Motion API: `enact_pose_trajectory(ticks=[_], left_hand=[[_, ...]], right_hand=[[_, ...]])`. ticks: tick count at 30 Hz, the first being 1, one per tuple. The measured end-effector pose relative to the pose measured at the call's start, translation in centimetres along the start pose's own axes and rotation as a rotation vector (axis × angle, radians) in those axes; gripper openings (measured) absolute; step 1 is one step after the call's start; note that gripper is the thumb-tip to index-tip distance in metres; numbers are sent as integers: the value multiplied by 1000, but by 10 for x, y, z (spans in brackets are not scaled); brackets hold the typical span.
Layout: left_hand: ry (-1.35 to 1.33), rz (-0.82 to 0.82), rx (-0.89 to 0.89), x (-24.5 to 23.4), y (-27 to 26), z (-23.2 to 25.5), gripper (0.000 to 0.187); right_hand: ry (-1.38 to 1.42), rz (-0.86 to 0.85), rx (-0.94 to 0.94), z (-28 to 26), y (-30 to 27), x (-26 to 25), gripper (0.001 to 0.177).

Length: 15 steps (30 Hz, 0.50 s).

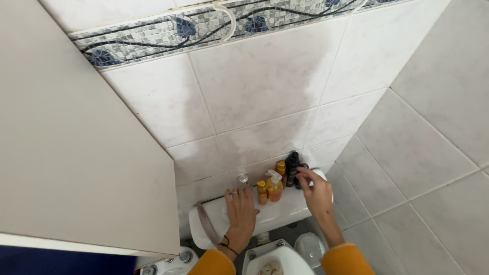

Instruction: Clean a plastic container and organize various cosmetic and personal care products in a bathroom shelf and on top of a toilet tank.

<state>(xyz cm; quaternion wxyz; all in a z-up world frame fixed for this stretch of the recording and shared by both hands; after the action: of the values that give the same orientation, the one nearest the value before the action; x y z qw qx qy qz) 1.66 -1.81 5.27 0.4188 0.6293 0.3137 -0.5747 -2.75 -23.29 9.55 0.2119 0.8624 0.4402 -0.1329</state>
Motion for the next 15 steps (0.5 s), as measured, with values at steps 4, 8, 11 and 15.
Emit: enact_pose_trajectory(ticks=[4,8,11,15], left_hand=[[-283,56,-90,-3,12,2,55],[-445,262,55,-7,20,5,62],[-503,182,48,-1,25,6,50],[-592,19,-20,-8,20,8,34]], right_hand=[[26,-4,-87,7,4,11,26],[30,10,-68,10,3,18,24],[-32,15,-113,0,1,18,23],[-272,-37,-288,-25,5,20,25]])
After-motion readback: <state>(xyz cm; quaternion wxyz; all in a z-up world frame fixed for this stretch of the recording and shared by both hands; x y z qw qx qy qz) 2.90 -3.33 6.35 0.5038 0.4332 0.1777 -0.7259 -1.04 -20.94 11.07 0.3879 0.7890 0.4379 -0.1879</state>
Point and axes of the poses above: each hand's wrist, its own y-axis towards the middle knuckle, its own x-axis out of the palm, z = x × y, the point moved 3 cm from there along y, towards the middle knuckle, and after that the axes turned 5 degrees about y, right-handed, at the moved point
